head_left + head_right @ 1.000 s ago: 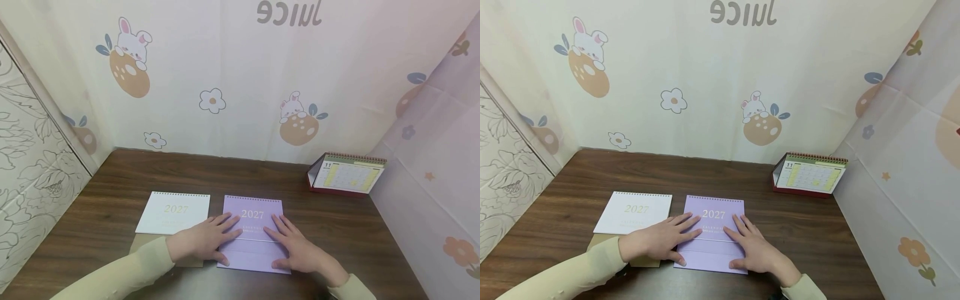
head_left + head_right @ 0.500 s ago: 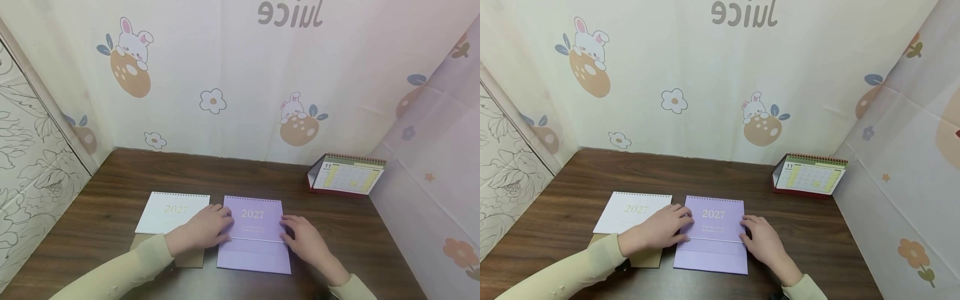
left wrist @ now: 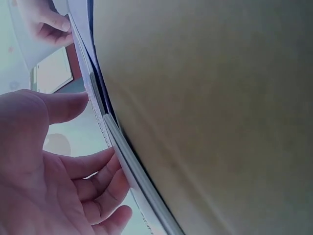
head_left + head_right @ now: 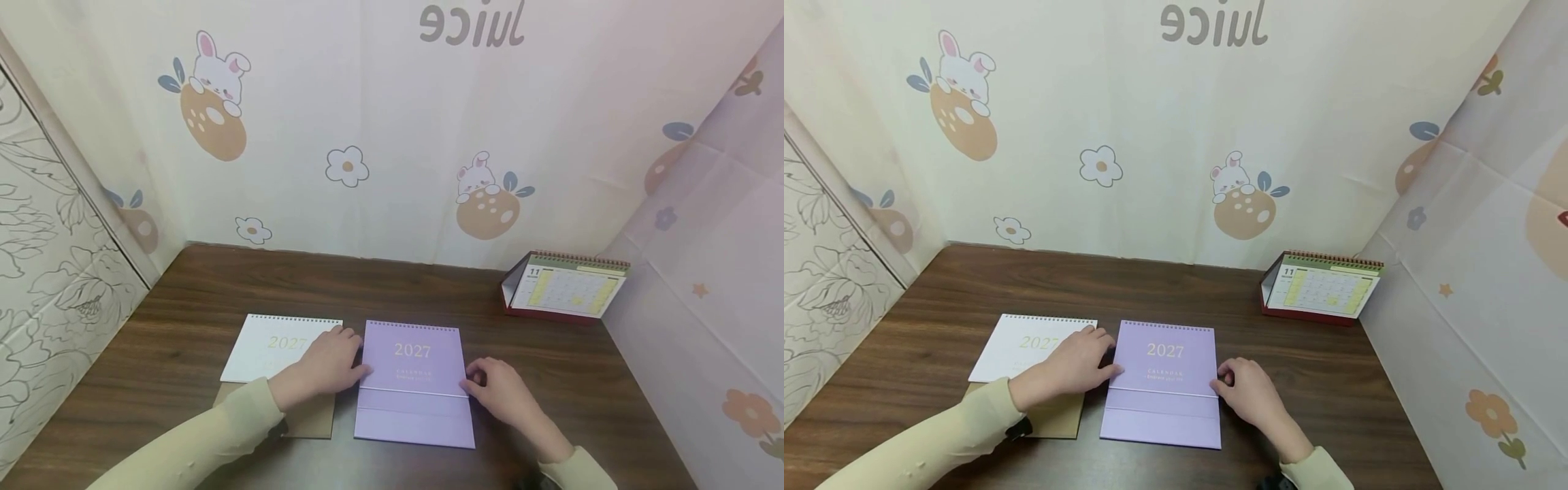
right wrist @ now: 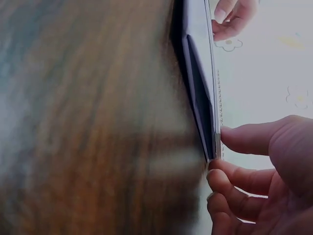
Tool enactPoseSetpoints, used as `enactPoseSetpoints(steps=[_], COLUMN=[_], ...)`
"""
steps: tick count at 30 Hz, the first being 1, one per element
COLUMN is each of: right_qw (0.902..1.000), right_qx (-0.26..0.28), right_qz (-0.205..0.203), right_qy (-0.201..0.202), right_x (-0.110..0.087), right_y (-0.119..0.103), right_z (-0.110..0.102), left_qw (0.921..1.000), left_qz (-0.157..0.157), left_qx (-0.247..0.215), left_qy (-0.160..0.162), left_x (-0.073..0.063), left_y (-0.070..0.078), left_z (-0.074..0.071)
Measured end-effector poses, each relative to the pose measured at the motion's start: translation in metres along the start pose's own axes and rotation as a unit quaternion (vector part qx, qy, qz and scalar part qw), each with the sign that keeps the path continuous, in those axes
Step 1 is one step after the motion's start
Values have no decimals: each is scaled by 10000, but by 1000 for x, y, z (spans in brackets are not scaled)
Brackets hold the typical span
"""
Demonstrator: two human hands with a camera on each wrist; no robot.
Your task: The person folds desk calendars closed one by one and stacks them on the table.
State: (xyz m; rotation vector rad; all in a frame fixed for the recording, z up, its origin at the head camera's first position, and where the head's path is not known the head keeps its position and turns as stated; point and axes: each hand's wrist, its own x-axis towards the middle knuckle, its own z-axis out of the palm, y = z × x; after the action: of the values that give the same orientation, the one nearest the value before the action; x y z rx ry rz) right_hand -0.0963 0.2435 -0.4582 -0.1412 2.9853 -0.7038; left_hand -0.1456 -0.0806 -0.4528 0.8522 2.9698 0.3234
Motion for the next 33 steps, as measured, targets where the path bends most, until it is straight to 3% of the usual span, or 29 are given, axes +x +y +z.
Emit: enactPoseSetpoints(steps=[9, 15, 21, 25, 28, 33], right_qw=[9975, 9965, 9967, 9967, 9961, 9953], right_qx=[512, 551, 588, 668, 734, 801], right_qz=[367, 460, 367, 263, 280, 352], right_qy=[-326, -424, -413, -390, -403, -411], right_x=[1, 2, 2, 2, 2, 3], right_y=[0, -1, 0, 2, 3, 4], right_z=[1, -1, 0, 0, 0, 0], left_qw=[9975, 9878, 9788, 9617, 9383, 9045], left_qz=[-110, -344, -516, -649, -800, -1045], left_qx=[-691, -1514, -1982, -2661, -3353, -4118], left_qy=[-92, -151, 20, -61, -265, -362], left_x=[4, 8, 10, 10, 9, 8], left_y=[-2, -4, -4, -5, -5, -4], left_z=[2, 0, -6, -9, -9, -5])
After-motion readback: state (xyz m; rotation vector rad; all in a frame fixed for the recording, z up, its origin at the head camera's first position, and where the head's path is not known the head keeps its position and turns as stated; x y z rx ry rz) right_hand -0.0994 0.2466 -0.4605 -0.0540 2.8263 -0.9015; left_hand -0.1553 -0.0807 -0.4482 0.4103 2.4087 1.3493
